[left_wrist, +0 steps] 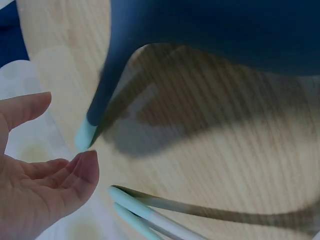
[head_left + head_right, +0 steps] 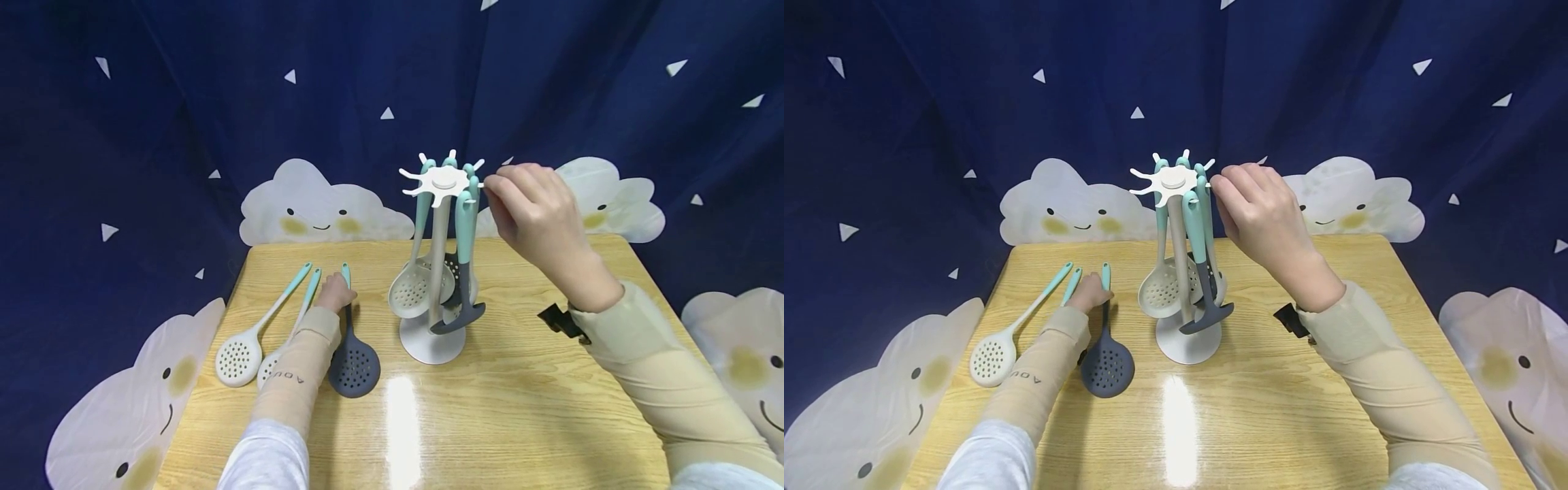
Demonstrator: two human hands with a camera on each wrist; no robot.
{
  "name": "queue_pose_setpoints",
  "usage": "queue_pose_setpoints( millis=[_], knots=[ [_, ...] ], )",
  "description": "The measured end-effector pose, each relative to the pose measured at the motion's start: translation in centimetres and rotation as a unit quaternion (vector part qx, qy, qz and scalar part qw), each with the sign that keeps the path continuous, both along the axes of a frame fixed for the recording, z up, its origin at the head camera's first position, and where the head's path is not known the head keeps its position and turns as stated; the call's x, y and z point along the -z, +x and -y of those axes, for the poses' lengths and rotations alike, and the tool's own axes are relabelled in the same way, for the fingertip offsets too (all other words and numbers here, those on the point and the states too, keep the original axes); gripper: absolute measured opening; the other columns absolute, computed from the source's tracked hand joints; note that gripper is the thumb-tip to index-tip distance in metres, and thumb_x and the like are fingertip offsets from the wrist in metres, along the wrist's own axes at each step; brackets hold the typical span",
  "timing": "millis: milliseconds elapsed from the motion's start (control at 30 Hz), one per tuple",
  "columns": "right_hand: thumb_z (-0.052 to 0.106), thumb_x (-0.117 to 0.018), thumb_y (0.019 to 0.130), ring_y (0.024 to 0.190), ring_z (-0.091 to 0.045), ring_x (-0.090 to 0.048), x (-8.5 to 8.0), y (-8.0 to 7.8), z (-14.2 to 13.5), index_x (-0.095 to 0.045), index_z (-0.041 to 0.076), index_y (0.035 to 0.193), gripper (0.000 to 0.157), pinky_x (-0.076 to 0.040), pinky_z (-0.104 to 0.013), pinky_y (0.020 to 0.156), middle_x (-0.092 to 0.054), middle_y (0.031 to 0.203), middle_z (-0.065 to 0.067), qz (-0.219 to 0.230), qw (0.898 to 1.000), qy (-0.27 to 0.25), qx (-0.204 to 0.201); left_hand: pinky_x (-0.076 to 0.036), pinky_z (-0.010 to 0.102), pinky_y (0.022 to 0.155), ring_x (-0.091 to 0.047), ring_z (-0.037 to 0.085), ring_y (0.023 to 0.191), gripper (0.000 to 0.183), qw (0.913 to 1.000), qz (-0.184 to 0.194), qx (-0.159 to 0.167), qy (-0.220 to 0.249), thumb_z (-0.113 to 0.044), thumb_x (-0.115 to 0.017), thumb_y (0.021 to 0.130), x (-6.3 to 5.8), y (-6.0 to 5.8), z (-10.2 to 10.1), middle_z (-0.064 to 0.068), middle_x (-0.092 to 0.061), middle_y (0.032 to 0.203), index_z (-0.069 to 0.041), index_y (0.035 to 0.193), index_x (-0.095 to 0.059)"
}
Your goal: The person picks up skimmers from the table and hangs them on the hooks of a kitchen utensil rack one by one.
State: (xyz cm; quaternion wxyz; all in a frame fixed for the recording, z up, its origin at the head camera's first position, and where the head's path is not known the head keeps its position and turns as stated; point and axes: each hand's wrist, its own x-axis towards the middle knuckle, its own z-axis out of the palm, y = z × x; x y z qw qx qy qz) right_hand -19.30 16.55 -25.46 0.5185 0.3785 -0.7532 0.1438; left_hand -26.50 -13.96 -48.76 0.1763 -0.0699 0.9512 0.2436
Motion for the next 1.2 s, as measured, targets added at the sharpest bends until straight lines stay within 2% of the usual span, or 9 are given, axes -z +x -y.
queue_pose_setpoints(
  millis=[233,467,567,700,800,967,1100,1167,1200],
  knots=[
    [-0.004,-0.053,0.084,0.075,-0.035,-0.056,0.1,0.0,0.1,-0.061,-0.005,0.085,0.008,-0.044,-0.044,0.063,-0.061,0.082,-0.017,-0.001,1.0,-0.007,-0.004,-0.048,0.037,0.076,-0.057,0.03,0.09,0.044,0.9996,0.023,-0.01,0.012,-0.018,-0.06,0.085,0.8,0.0,0.1,0.022,-0.057,0.103,0.009,0.117,-0.046],
    [-0.01,-0.055,0.079,0.075,-0.035,-0.055,0.0,0.1,0.1,-0.061,-0.005,0.086,0.01,-0.044,-0.044,0.063,-0.06,0.082,-0.017,-0.001,1.0,-0.004,-0.001,-0.043,0.03,0.053,-0.05,0.02,0.057,0.023,0.9971,0.072,-0.014,0.02,-0.018,-0.063,0.083,1.7,-0.1,0.2,0.009,-0.052,0.07,0.003,0.09,-0.056],
    [-0.01,-0.056,0.079,0.075,-0.035,-0.055,0.1,0.0,0.1,-0.061,-0.005,0.086,0.01,-0.044,-0.044,0.063,-0.06,0.082,-0.017,-0.001,1.0,-0.007,-0.002,-0.045,0.03,0.05,-0.05,0.018,0.05,0.019,0.997,0.067,-0.008,0.038,-0.015,-0.063,0.083,3.0,-0.7,0.3,0.009,-0.053,0.065,0.002,0.088,-0.057],
    [-0.011,-0.055,0.079,0.075,-0.035,-0.055,0.1,0.1,0.0,-0.061,-0.005,0.086,0.011,-0.044,-0.044,0.063,-0.06,0.082,-0.017,0.002,1.0,-0.008,-0.004,-0.047,0.03,0.046,-0.056,0.02,0.047,0.022,0.9968,0.052,0.021,0.056,-0.012,-0.067,0.08,8.4,-3.5,1.7,0.013,-0.057,0.068,0.006,0.089,-0.058],
    [-0.01,-0.055,0.079,0.077,-0.035,-0.056,0.1,0.1,0.0,-0.061,-0.005,0.087,0.011,-0.045,-0.044,0.064,-0.06,0.083,-0.017,0.006,1.0,-0.006,-0.005,-0.052,0.034,0.05,-0.061,0.025,0.053,0.022,0.9963,0.074,0.003,0.045,-0.004,-0.067,0.079,9.6,-4.5,1.8,0.018,-0.06,0.079,0.009,0.095,-0.058],
    [-0.009,-0.054,0.08,0.076,-0.035,-0.055,0.2,0.1,0.0,-0.061,-0.005,0.087,0.01,-0.044,-0.044,0.063,-0.06,0.083,-0.017,0.005,1.0,-0.007,-0.003,-0.053,0.036,0.053,-0.061,0.025,0.056,0.026,0.9973,0.063,0.003,0.037,0.0,-0.06,0.081,7.0,-3.1,1.2,0.019,-0.059,0.093,0.007,0.105,-0.053],
    [-0.01,-0.055,0.079,0.075,-0.035,-0.055,0.2,-0.1,0.1,-0.061,-0.004,0.087,0.011,-0.044,-0.044,0.063,-0.061,0.083,-0.017,0.001,1.0,-0.011,-0.003,-0.049,0.033,0.046,-0.057,0.023,0.052,0.034,0.998,0.034,0.027,0.046,-0.004,-0.062,0.08,12.3,-5.4,2.9,0.02,-0.056,0.09,0.009,0.108,-0.048],
    [-0.01,-0.056,0.079,0.075,-0.035,-0.055,0.2,-0.1,0.1,-0.061,-0.004,0.086,0.011,-0.044,-0.044,0.062,-0.061,0.083,-0.018,0.0,1.0,-0.012,-0.004,-0.05,0.034,0.049,-0.059,0.024,0.056,0.037,0.9978,0.036,0.022,0.052,-0.004,-0.063,0.08,13.4,-5.9,3.1,0.02,-0.056,0.093,0.008,0.111,-0.047],
    [-0.01,-0.056,0.079,0.075,-0.035,-0.055,0.2,-0.1,0.1,-0.061,-0.004,0.087,0.011,-0.044,-0.044,0.062,-0.061,0.083,-0.018,0.001,1.0,-0.011,-0.003,-0.051,0.035,0.048,-0.059,0.025,0.057,0.04,0.9978,0.041,0.015,0.05,-0.005,-0.065,0.079,15.1,-6.9,3.5,0.021,-0.056,0.091,0.009,0.112,-0.046]
  ],
)
